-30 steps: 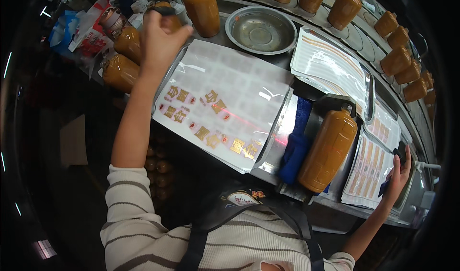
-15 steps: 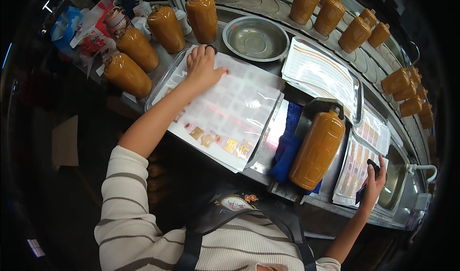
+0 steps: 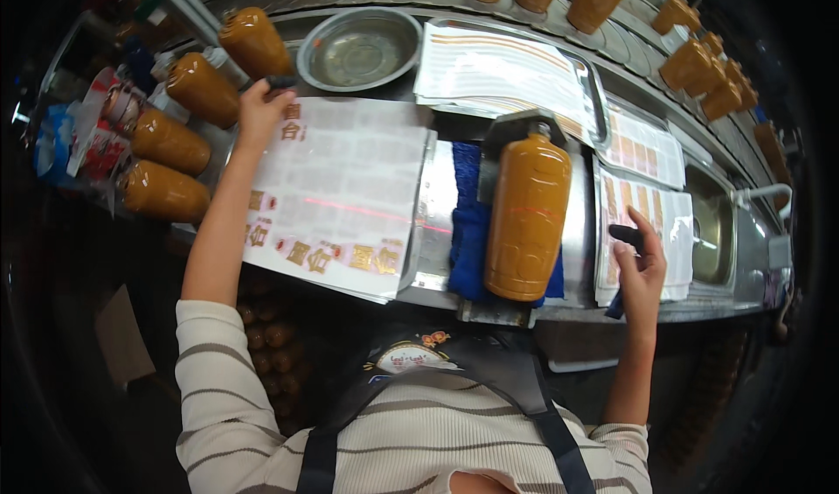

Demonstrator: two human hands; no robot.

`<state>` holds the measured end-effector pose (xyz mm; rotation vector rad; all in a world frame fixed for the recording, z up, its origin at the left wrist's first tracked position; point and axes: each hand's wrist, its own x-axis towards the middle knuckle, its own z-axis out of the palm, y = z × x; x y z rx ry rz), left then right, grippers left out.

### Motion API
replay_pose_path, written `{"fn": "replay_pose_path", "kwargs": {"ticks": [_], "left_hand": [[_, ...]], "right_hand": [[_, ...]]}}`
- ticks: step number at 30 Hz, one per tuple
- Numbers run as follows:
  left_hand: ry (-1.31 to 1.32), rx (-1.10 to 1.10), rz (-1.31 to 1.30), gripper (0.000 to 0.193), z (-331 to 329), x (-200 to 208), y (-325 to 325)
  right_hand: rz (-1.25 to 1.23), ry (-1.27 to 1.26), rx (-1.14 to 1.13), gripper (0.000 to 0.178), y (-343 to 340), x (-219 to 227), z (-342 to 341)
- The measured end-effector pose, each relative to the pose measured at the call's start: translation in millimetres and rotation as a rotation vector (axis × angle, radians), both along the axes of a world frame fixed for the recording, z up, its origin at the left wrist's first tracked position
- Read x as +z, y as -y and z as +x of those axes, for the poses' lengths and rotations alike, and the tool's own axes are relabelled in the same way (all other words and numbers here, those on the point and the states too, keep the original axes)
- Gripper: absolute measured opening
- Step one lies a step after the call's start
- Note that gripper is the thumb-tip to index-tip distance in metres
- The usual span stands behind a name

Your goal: The person applies adhesive labels to amber-colored bottles. They peel labels from a sheet, align them on the bottle surface, and smooth them down with their fingers. The person repeats this process for multiple bottles, placing finished ones on a nearby tray.

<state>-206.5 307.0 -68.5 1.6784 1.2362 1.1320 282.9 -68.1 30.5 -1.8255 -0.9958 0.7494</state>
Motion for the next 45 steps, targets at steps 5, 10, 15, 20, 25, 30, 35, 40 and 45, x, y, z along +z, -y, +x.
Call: {"fn": "replay_pose_path", "kwargs": {"ticks": [5,10,15,20,25,30,35,40,45], "left_hand": [[-0.253,0.094,0.184,0.015,43,52,72],[-0.349,-0.081,0.200,0.026,108,119,188],[0.213,-0.509,-0.116,0.032,160,167,242],[0.337,-0.485,-0.254,0.026,231,162,239],[0.293,-0.418,-0.210,0.019,261,123,214],[0.237,-0.411,-0.127,0.017,268,115,208],[0.199,-0.380,-0.044,0.015,268,112,207],[0.202,-0.401,-0.040,0.016,273,111,206],[0.224,-0.382,-0.029,0.017,275,108,206]], "right_hand": [[0.053,0.358,0.457,0.089,16,11,-53],[0.170,0.573,0.456,0.092,13,-25,-67],[0.141,0.520,0.448,0.089,14,-31,-63],[0.135,0.344,0.461,0.090,8,-16,-52],[0.193,-0.248,0.188,0.065,-18,-7,-56],[0.130,-0.382,0.149,0.069,-40,-25,-70],[0.094,-0.320,0.164,0.073,-37,-20,-83],[0.136,-0.479,0.167,0.068,-36,-21,-74],[0.139,-0.448,0.169,0.063,-38,-22,-77]]}}
